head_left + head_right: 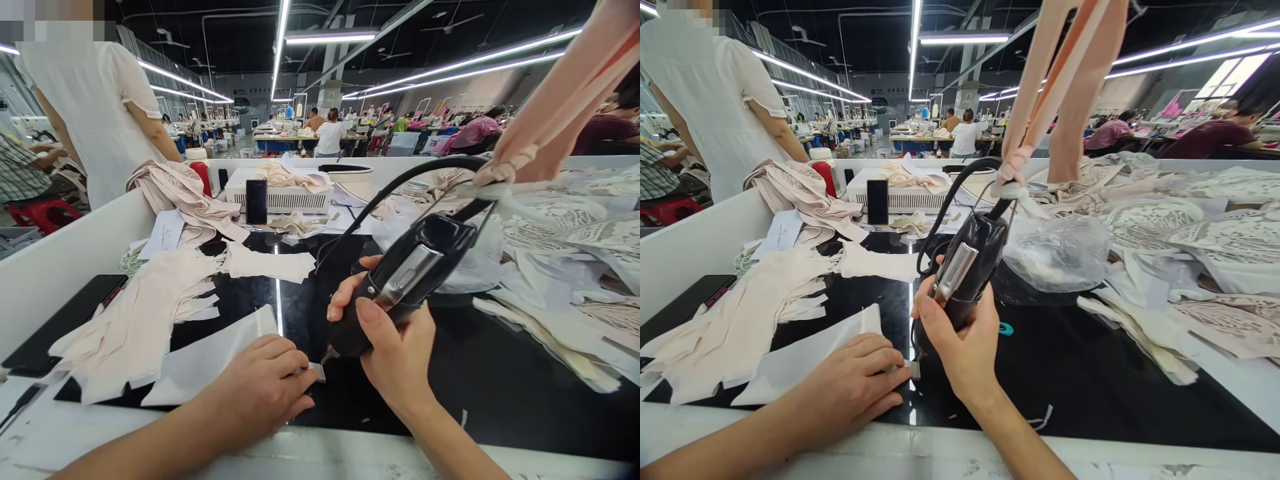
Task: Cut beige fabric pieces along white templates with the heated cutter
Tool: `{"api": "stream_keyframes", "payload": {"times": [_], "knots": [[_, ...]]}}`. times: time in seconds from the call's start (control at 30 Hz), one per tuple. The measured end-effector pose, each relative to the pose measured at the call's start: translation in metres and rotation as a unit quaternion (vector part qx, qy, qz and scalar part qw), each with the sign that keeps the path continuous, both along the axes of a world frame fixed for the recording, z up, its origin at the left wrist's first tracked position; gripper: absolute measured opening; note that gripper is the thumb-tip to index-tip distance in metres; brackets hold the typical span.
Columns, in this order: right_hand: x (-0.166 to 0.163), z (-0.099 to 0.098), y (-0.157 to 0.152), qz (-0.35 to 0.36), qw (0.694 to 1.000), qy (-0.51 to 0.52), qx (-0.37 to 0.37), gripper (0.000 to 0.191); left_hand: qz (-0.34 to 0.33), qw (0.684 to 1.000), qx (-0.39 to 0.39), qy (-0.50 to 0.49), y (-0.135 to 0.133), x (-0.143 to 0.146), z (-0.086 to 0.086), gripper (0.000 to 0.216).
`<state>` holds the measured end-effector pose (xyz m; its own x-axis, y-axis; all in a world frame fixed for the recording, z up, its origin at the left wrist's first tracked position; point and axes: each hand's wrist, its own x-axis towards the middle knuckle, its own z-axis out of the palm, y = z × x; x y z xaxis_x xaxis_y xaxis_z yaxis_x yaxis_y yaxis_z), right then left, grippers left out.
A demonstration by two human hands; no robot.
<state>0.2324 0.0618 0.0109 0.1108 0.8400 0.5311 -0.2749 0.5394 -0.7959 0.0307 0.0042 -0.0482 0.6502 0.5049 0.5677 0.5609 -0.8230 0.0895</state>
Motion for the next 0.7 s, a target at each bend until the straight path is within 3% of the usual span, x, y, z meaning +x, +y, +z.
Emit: {"api": "stream_keyframes", "payload": {"times": [0.23,0.7], "knots": [[0.0000,0.0002,-0.0007,-0.004,1.000,-0.001,-0.001,0.061,0.033,0.999,-0.030,0.027,-0.0033,-0.0013,0.0015,0.024],[-0.0015,-0.0013,0.0018,-0.001,1.000,0.001,-0.003,0.055,0.035,0.997,-0.040,0.052,-0.0004,-0.0044,-0.0008,0.022]]}}
